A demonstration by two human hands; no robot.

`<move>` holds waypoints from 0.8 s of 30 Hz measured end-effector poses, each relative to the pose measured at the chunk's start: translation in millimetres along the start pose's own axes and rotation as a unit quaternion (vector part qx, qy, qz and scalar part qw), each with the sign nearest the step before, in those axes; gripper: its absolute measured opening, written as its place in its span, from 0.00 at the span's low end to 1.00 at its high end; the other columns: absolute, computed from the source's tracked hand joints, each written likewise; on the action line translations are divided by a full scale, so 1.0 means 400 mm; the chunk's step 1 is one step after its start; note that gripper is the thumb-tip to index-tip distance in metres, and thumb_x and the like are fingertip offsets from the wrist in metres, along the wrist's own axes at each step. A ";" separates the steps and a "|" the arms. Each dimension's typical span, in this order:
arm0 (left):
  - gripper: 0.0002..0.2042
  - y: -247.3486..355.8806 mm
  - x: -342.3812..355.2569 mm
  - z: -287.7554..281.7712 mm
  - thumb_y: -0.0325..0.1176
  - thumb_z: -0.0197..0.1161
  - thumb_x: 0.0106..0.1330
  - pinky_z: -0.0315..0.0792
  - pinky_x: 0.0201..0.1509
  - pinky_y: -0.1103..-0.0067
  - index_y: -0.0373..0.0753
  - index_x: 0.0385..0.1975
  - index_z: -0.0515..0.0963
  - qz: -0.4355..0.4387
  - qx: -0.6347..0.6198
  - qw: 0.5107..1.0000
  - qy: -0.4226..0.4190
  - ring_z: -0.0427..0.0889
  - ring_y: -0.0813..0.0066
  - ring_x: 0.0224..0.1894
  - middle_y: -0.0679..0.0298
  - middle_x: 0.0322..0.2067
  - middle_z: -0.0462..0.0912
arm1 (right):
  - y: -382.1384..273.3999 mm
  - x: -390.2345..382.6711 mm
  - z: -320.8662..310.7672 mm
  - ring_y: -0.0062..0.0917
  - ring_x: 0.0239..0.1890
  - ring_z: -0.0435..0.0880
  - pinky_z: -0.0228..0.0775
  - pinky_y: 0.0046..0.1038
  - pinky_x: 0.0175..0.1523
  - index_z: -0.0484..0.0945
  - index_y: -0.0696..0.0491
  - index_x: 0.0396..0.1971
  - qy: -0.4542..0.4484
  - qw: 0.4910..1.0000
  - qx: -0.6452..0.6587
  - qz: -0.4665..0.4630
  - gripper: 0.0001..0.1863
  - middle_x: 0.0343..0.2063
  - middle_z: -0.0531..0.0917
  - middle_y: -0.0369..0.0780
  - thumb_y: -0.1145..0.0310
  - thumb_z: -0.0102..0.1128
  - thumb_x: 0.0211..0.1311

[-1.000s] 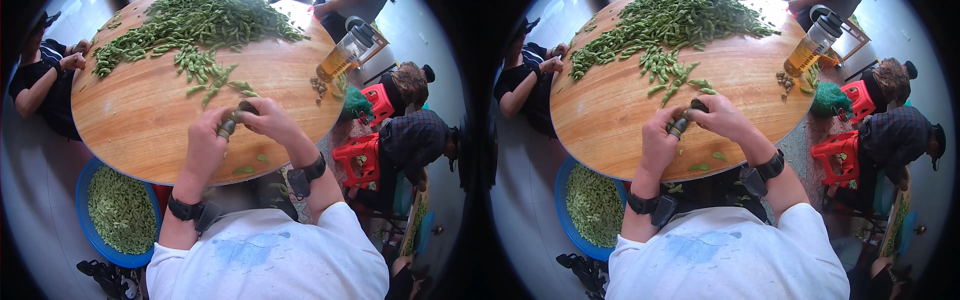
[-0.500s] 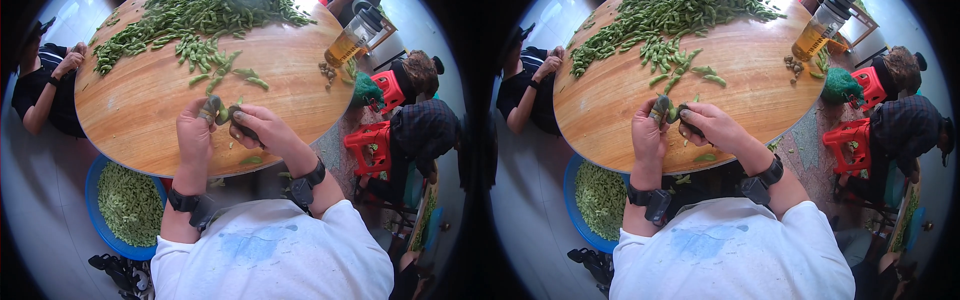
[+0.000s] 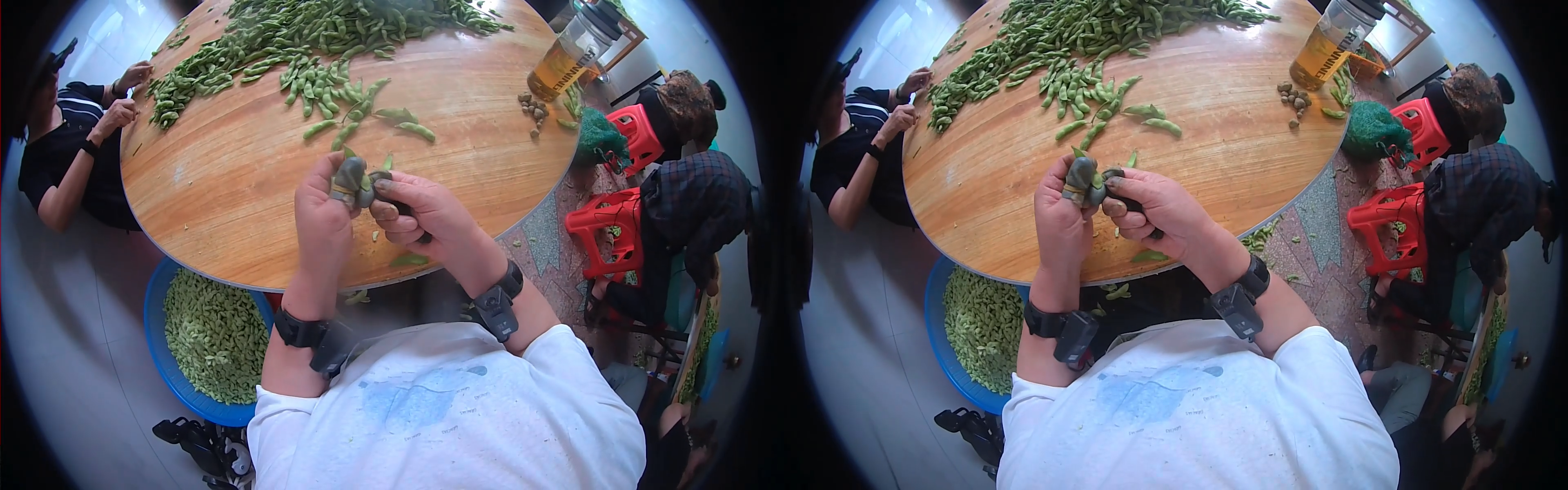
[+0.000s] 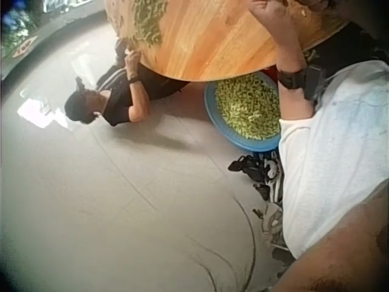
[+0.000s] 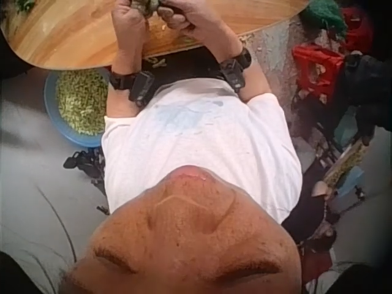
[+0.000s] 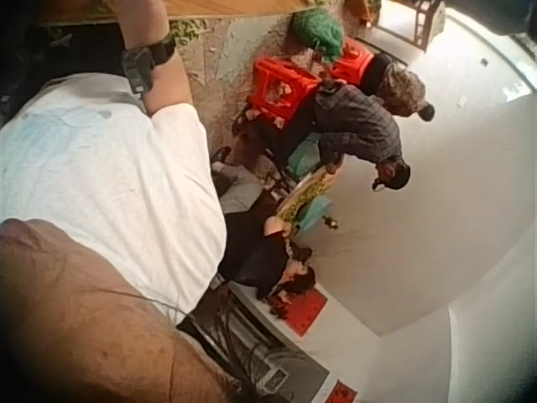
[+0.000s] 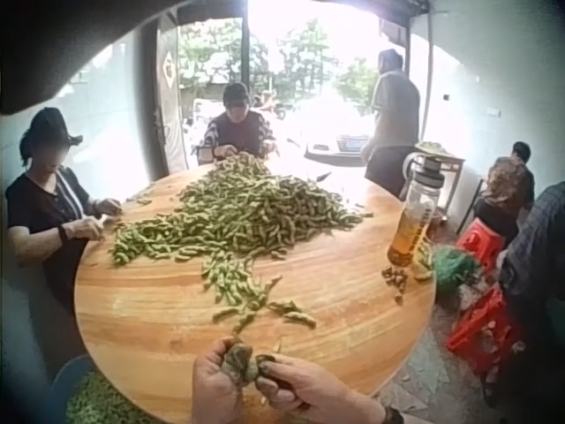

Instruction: The person is peeling edamame beans from their pods by hand and placing them in a bin.

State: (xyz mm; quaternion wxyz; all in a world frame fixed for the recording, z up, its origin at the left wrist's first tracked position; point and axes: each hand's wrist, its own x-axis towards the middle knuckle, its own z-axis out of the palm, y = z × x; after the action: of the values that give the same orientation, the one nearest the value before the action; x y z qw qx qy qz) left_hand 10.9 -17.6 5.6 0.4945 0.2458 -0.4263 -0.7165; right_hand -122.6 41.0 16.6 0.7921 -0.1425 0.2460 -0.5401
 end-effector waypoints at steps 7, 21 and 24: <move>0.06 0.002 0.003 -0.007 0.26 0.55 0.63 0.60 0.20 0.94 0.36 0.38 0.74 -0.064 -0.038 0.997 -0.025 0.72 0.91 0.23 0.70 0.28 0.78 | -0.005 -0.011 0.008 0.08 0.12 0.57 0.45 0.10 0.13 0.68 0.55 0.38 0.014 0.998 -0.054 -0.007 0.08 0.19 0.70 0.33 0.67 0.44 0.67; 0.05 -0.001 -0.002 0.008 0.27 0.55 0.63 0.61 0.22 0.94 0.35 0.36 0.74 -0.025 0.047 0.998 -0.040 0.70 0.90 0.23 0.70 0.27 0.75 | -0.006 -0.024 -0.014 0.09 0.11 0.59 0.45 0.12 0.13 0.70 0.55 0.31 0.023 0.991 -0.126 -0.035 0.09 0.19 0.71 0.32 0.67 0.44 0.67; 0.08 0.007 0.005 -0.022 0.33 0.54 0.64 0.58 0.20 0.94 0.34 0.37 0.72 -0.105 -0.077 0.985 -0.116 0.66 0.90 0.21 0.71 0.26 0.72 | -0.002 -0.031 -0.021 0.08 0.11 0.58 0.44 0.11 0.12 0.69 0.55 0.32 -0.038 0.999 -0.012 0.002 0.08 0.18 0.70 0.32 0.67 0.44 0.67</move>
State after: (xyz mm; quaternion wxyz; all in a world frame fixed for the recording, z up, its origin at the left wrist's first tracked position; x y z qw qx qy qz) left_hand 18.2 -23.0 3.7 0.3812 0.1651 -0.3963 -0.8188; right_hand -131.4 52.6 13.0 0.8002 -0.1720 0.2221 -0.5299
